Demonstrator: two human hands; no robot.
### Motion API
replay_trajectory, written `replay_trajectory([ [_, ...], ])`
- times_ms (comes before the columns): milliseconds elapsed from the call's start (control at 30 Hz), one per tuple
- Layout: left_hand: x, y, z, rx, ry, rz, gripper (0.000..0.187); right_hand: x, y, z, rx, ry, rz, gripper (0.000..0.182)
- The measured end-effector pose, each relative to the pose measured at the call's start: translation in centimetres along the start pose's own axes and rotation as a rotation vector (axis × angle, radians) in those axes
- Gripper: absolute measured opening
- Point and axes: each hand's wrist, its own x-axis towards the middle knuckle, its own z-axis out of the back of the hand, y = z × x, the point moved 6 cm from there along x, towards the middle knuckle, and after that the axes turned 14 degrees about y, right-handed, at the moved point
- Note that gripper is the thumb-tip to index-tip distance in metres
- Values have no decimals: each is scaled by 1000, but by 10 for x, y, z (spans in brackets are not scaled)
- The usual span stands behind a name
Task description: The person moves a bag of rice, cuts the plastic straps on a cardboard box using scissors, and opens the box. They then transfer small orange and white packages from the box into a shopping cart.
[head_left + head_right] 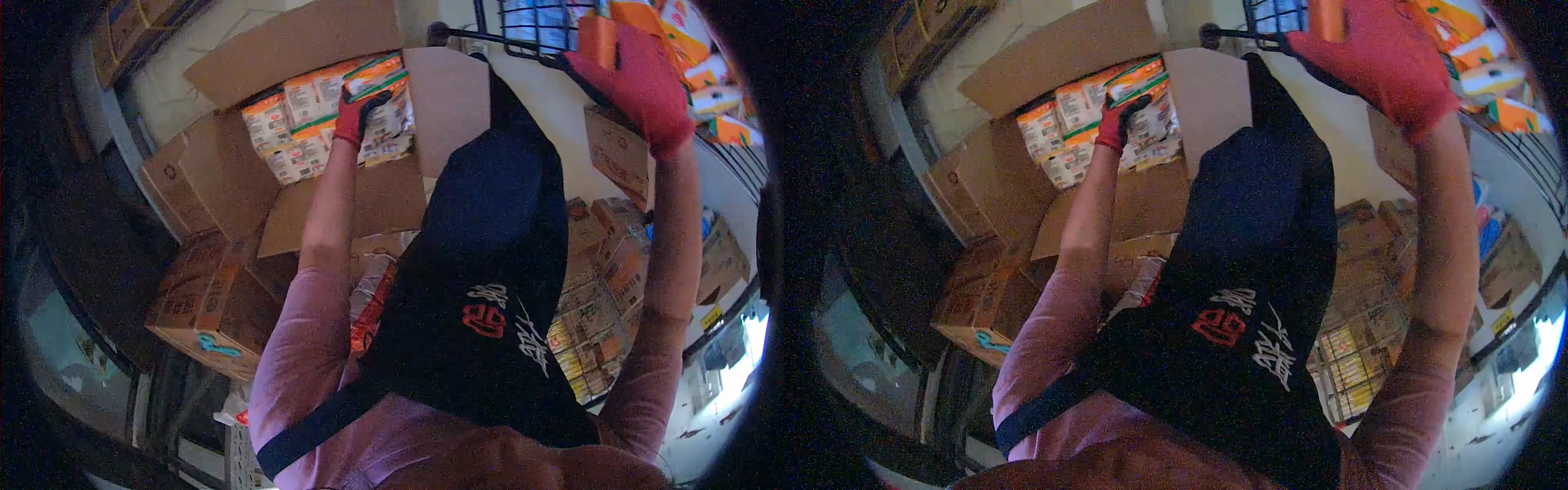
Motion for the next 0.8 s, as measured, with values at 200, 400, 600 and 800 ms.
replay_trajectory([
  [200,-13,-10,-4,-249,29,-5,33,-1,18,22,96,47,85,38],
  [400,-90,-69,-22,-724,336,-18,50,-5,8,26,115,154,68,53],
  [600,-129,-241,-107,-482,274,-427,55,-34,-19,24,148,27,59,56],
  [800,-146,-398,-244,-240,419,-728,52,-8,-20,-14,384,-170,35,47],
])
